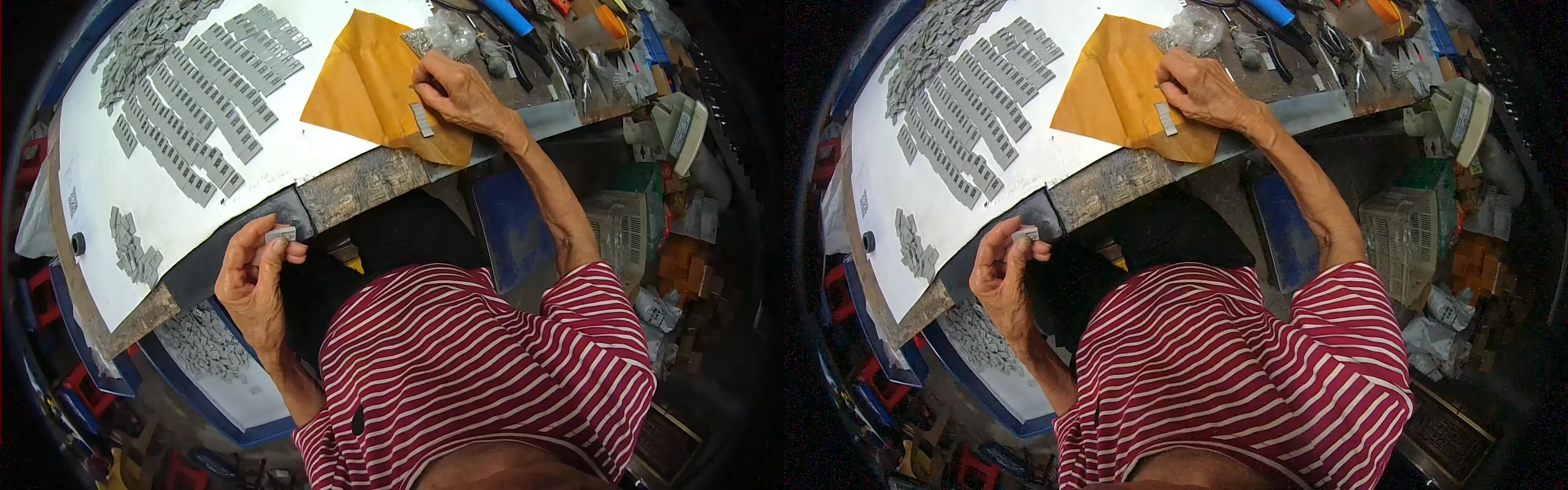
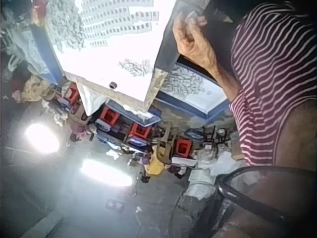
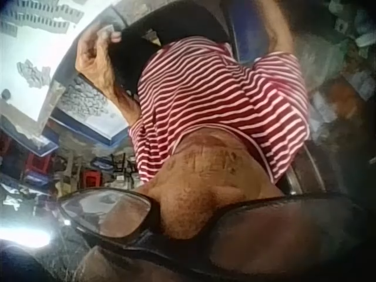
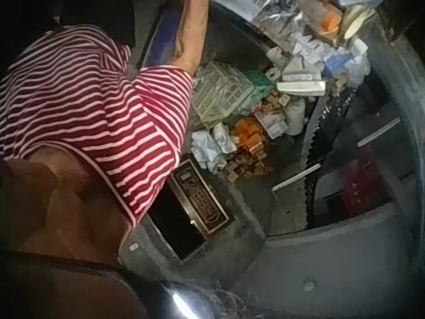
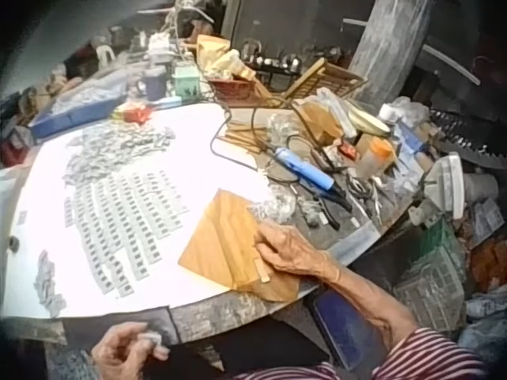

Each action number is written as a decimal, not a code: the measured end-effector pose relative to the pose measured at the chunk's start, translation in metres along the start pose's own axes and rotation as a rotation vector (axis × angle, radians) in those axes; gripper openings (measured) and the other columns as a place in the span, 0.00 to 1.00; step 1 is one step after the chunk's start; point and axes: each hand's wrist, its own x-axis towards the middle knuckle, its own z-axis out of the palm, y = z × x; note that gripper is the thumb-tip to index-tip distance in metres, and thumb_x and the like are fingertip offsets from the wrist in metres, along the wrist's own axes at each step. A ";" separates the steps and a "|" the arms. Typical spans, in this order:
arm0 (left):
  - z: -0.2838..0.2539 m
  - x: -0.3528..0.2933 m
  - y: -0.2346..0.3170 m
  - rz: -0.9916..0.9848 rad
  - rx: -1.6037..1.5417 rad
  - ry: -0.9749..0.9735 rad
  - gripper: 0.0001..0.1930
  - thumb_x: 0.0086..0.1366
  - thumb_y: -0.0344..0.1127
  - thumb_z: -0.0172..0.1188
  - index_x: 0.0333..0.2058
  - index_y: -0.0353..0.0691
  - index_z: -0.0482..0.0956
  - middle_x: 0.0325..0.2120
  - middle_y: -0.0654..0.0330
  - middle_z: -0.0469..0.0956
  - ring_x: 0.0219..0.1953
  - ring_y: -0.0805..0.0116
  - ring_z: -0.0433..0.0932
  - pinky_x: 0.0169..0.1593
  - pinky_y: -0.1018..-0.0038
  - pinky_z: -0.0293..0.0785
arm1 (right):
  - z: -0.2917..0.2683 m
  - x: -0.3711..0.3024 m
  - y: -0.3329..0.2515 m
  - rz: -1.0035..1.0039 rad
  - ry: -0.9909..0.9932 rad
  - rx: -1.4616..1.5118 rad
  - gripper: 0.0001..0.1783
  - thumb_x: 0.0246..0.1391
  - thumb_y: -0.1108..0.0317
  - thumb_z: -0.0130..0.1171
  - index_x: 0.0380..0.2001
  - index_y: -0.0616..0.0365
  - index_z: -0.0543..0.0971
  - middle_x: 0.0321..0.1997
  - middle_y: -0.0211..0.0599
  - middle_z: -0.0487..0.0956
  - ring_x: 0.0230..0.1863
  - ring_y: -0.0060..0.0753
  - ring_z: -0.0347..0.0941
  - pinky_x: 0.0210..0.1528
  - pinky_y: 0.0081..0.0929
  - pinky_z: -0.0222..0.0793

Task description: Manually picking and placing small hardware components onto strips.

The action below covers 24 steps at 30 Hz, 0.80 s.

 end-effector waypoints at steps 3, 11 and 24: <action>-0.001 0.000 -0.003 0.008 -0.024 -0.004 0.10 0.58 0.23 0.53 0.39 0.29 0.72 0.28 0.56 0.76 0.26 0.73 0.76 0.32 0.83 0.73 | 0.002 -0.001 0.002 -0.061 0.022 -0.043 0.04 0.46 0.78 0.50 0.26 0.64 0.66 0.25 0.39 0.68 0.25 0.38 0.68 0.28 0.30 0.64; 0.005 0.002 0.003 0.002 -0.026 0.005 0.05 0.61 0.25 0.50 0.34 0.28 0.70 0.23 0.58 0.73 0.24 0.76 0.72 0.28 0.84 0.68 | 0.006 -0.002 0.005 -0.153 0.049 -0.124 0.05 0.44 0.79 0.51 0.26 0.63 0.66 0.24 0.40 0.67 0.24 0.42 0.68 0.25 0.31 0.63; 0.016 0.010 0.001 -0.031 -0.039 -0.020 0.07 0.62 0.28 0.49 0.38 0.33 0.70 0.20 0.62 0.72 0.19 0.83 0.64 0.22 0.88 0.60 | 0.004 -0.007 0.008 0.096 0.055 0.065 0.04 0.49 0.73 0.50 0.28 0.62 0.68 0.22 0.35 0.69 0.23 0.29 0.67 0.27 0.24 0.64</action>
